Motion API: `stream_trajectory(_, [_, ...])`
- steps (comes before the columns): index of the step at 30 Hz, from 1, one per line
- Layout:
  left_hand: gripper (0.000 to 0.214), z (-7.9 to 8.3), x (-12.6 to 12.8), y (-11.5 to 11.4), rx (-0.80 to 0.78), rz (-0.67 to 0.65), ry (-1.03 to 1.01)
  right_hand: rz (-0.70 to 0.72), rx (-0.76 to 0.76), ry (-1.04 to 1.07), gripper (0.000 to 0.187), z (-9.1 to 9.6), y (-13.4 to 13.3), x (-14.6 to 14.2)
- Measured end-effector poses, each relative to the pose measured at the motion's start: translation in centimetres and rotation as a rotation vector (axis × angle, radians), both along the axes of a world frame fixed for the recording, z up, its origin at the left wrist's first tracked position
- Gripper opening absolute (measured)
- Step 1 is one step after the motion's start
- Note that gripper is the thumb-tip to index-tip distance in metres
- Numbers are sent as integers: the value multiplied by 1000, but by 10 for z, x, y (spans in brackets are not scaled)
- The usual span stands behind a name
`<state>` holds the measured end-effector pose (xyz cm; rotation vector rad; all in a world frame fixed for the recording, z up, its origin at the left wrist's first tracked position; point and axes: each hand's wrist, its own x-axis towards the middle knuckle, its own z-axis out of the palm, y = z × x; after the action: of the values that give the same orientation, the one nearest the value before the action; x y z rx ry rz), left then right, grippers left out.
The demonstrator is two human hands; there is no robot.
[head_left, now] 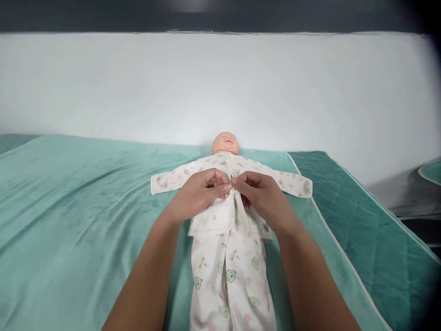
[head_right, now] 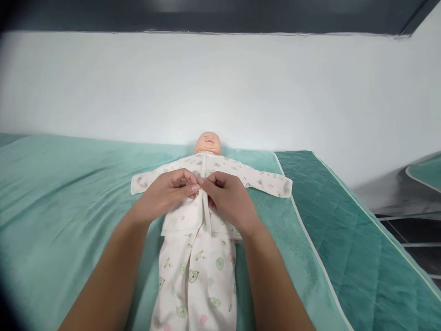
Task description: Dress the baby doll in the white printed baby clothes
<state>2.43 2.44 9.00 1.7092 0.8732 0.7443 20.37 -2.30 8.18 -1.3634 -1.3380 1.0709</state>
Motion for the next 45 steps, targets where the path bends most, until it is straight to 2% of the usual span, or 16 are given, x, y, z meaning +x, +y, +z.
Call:
stream_trajectory(4, [22, -1, -1, 1, -74, 26, 0, 42, -2, 87, 41, -6, 3, -2])
stream_trajectory(7, [22, -3, -2, 2, -98, -16, -36, 38, 9, 100, 43, -10, 5, 0])
stream_trajectory(11, [20, -6, -2, 4, -107, -61, -90, 42, 21, 130, 43, -13, 6, 1])
stream_trajectory(21, [18, -9, -1, 6, -105, -58, -73, 2, 29, 253, 35, -17, 10, -5])
stream_trajectory(28, [19, -9, -3, 7, -96, -84, -50, -27, 47, 237, 37, -19, 9, -7])
stream_trajectory(39, [8, -8, -2, 5, -51, -18, 68, -64, 66, 174, 37, -19, 7, -11])
stream_trajectory(45, [15, -10, -2, 6, -90, -10, -4, -59, 60, 157, 38, -17, 6, -11])
